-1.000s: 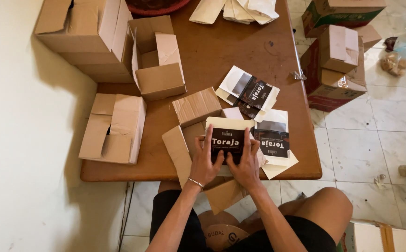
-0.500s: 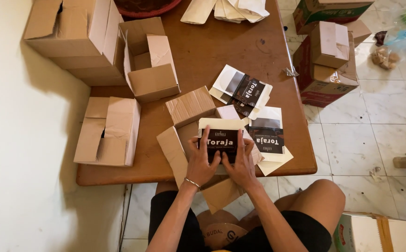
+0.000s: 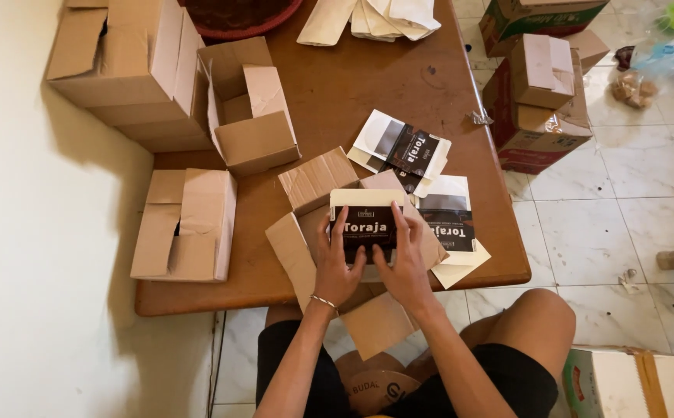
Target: The person places individual coffee bags into a cardboard box and arranges them by hand on a wooden table.
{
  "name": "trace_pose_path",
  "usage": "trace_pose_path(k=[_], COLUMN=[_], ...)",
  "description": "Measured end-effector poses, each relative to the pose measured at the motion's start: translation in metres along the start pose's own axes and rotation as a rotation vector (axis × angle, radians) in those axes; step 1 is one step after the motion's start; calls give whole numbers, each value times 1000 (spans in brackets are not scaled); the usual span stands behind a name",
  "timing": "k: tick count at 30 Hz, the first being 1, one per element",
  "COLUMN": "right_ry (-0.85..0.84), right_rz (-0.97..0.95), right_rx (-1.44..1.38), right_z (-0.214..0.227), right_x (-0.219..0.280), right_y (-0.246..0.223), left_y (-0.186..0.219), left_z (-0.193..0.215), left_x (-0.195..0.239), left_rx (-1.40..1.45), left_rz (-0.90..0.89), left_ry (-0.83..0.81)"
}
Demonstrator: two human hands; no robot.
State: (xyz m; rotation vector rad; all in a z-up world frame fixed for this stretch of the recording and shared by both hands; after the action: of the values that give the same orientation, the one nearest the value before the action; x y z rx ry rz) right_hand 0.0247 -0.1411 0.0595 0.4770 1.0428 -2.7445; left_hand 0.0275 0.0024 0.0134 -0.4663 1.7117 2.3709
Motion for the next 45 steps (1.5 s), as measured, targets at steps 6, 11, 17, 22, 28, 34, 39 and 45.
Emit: trace_pose_path(k=[6, 11, 17, 22, 28, 34, 39, 45], right_ry=[90, 75, 54, 103, 88, 53, 2, 3], right_rz=[-83, -96, -44, -62, 9, -41, 10, 16], right_rx=[77, 56, 134, 91, 165, 123, 176, 178], right_z=[-40, -40, -41, -37, -38, -37, -37, -34], right_x=[16, 14, 17, 19, 20, 21, 21, 20], right_y=[38, 37, 37, 33, 31, 34, 35, 30], left_y=[1, -3, -19, -14, -18, -21, -16, -9], left_z=[-3, -4, -12, -9, -12, -11, -11, -9], left_x=[-3, -4, 4, 7, 10, 10, 9, 6], left_rx=[-41, -63, -199, -83, -144, -119, -148, -128], left_rz=[-19, -7, -17, 82, 44, 83, 83, 106], left_ry=[-23, -32, -76, -54, -84, -88, -105, -106])
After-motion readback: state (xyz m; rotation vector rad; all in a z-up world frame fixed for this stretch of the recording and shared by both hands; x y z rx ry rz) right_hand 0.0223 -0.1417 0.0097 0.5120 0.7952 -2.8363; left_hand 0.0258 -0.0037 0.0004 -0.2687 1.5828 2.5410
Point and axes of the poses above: each hand's wrist, its own x-axis away from the middle knuckle, its own z-axis out of the back of the hand, y = z × x, the point moved 3 cm from there along -x, towards the middle knuckle, and after that the axes turned 11 degrees about x, right-handed, at the moved point
